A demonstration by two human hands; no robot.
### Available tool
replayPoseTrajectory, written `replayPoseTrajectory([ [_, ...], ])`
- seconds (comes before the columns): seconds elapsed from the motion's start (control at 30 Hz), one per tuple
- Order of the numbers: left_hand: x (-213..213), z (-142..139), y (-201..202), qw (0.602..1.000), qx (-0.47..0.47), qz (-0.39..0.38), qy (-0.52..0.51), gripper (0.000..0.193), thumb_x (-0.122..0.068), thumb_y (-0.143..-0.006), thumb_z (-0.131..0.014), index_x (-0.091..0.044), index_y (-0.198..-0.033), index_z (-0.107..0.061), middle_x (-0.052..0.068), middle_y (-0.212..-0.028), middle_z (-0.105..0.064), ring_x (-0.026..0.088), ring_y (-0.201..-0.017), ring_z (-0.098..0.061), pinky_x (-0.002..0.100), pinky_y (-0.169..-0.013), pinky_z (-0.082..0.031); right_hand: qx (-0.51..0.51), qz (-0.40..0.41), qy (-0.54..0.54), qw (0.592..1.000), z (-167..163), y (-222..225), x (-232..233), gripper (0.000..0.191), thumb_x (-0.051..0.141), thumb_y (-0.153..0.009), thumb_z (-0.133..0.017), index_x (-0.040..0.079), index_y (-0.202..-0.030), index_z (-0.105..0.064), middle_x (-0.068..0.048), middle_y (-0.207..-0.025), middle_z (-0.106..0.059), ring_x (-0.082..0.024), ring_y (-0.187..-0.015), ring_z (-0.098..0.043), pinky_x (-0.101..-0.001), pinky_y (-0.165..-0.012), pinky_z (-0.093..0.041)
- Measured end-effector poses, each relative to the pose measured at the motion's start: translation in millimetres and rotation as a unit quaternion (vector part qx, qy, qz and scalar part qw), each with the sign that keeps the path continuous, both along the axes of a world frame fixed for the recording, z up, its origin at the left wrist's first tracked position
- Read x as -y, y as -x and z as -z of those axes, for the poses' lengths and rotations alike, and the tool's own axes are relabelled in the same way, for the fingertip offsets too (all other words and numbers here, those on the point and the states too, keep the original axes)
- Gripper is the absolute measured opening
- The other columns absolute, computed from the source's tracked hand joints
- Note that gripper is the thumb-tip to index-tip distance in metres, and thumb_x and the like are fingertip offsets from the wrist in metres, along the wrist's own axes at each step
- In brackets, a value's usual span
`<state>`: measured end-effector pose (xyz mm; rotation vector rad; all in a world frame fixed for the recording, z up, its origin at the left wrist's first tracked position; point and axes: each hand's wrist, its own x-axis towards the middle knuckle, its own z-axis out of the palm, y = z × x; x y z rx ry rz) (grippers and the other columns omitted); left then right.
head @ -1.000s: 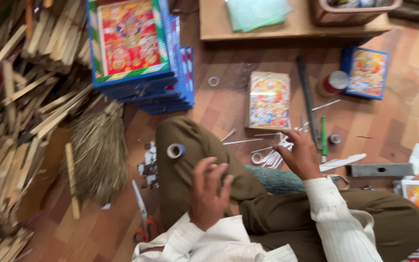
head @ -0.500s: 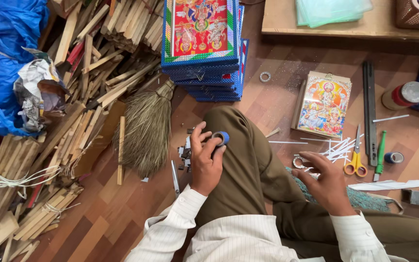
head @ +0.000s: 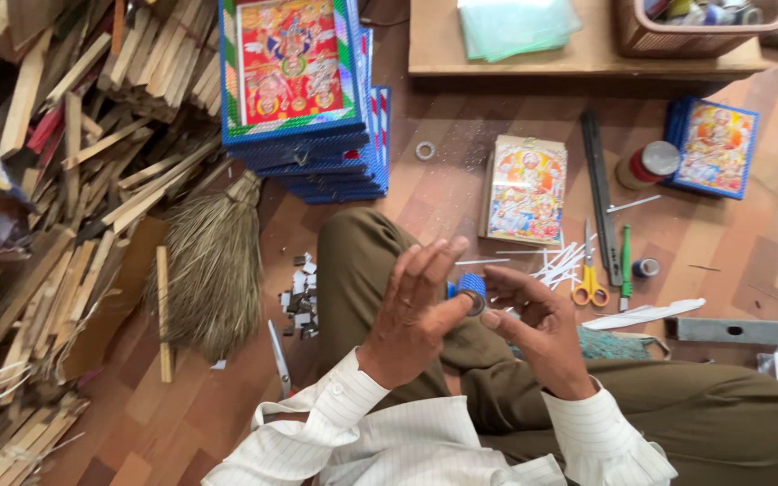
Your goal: The person sits on the floor assembling small beaded picture frames. They press a blue beaded frame border onto a backing board, cut a printed religious image to size with scissors, tape the image onto the backing, and place a clear plastic sheet over it before setting the finished frame aside.
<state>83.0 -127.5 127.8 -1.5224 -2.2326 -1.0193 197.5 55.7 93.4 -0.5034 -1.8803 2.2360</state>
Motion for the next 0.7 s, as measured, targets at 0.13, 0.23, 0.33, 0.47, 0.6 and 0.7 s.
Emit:
replayPoseTrajectory([
  [0.13,-9.4,0.8,-6.0,0.998,0.005,0.041,-0.038,0.026,-0.003,-0.087,-0.072,-0.009,-0.112,-0.066,0.017,-0.152,-0.047,0.036,-0.145,-0.045,0.053,-0.121,-0.038,-0.042,0.062,0.089,0.993,14.6,-6.9,-2.2,0.052,-0.006,-0.085,-0.074,-0.007,-0.136,-0.063,-0.017,-0.121,-0.072,-0.022,-0.108,-0.069,-0.0362,-0.097,-0.055],
  [0.23,-16.3,3.6,-19.7,0.987,0.107,0.027,-0.116,0.042,0.000,-0.087,-0.073,-0.007,-0.127,-0.062,0.017,-0.146,-0.050,0.034,-0.141,-0.050,0.049,-0.121,-0.042,-0.115,0.116,0.156,0.974,23.9,-14.6,-8.9,0.051,-0.008,-0.087,-0.069,-0.007,-0.138,-0.060,-0.020,-0.126,-0.069,-0.026,-0.111,-0.068,-0.0404,-0.100,-0.054],
  [0.33,-31.4,10.2,-27.6,0.906,0.393,0.018,-0.155,0.053,-0.006,-0.084,-0.078,-0.005,-0.133,-0.057,0.016,-0.141,-0.054,0.030,-0.133,-0.055,0.040,-0.110,-0.048,-0.153,0.120,0.250,0.948,28.3,-20.3,-12.3,0.050,-0.007,-0.089,-0.064,-0.006,-0.137,-0.055,-0.021,-0.129,-0.067,-0.029,-0.115,-0.069,-0.0449,-0.104,-0.053],
  [0.47,-53.0,20.1,-18.6,0.802,0.569,0.094,-0.155,0.053,-0.008,-0.083,-0.082,-0.003,-0.132,-0.062,0.010,-0.133,-0.062,0.021,-0.117,-0.065,0.034,-0.099,-0.056,-0.158,0.121,0.299,0.933,25.2,-18.8,-5.5,0.049,-0.006,-0.090,-0.062,-0.006,-0.139,-0.053,-0.021,-0.130,-0.065,-0.030,-0.119,-0.067,-0.0458,-0.105,-0.051],
  [0.6,-60.7,20.9,-13.9,0.835,0.519,0.083,-0.160,0.050,-0.005,-0.083,-0.082,-0.004,-0.130,-0.065,0.010,-0.130,-0.069,0.023,-0.110,-0.072,0.036,-0.097,-0.061,-0.143,0.114,0.218,0.959,8.7,-20.2,-5.2,0.054,0.000,-0.090,-0.061,-0.010,-0.143,-0.057,-0.022,-0.127,-0.068,-0.028,-0.115,-0.068,-0.0385,-0.104,-0.051],
  [0.7,-60.9,19.3,-13.3,0.924,0.358,0.045,-0.127,0.049,-0.003,-0.083,-0.077,-0.005,-0.129,-0.063,0.013,-0.135,-0.068,0.030,-0.112,-0.074,0.037,-0.093,-0.062,-0.088,0.154,0.028,0.984,-1.5,-21.0,-8.9,0.051,-0.002,-0.088,-0.066,-0.005,-0.138,-0.057,-0.014,-0.127,-0.067,-0.020,-0.114,-0.068,-0.0316,-0.096,-0.055],
])
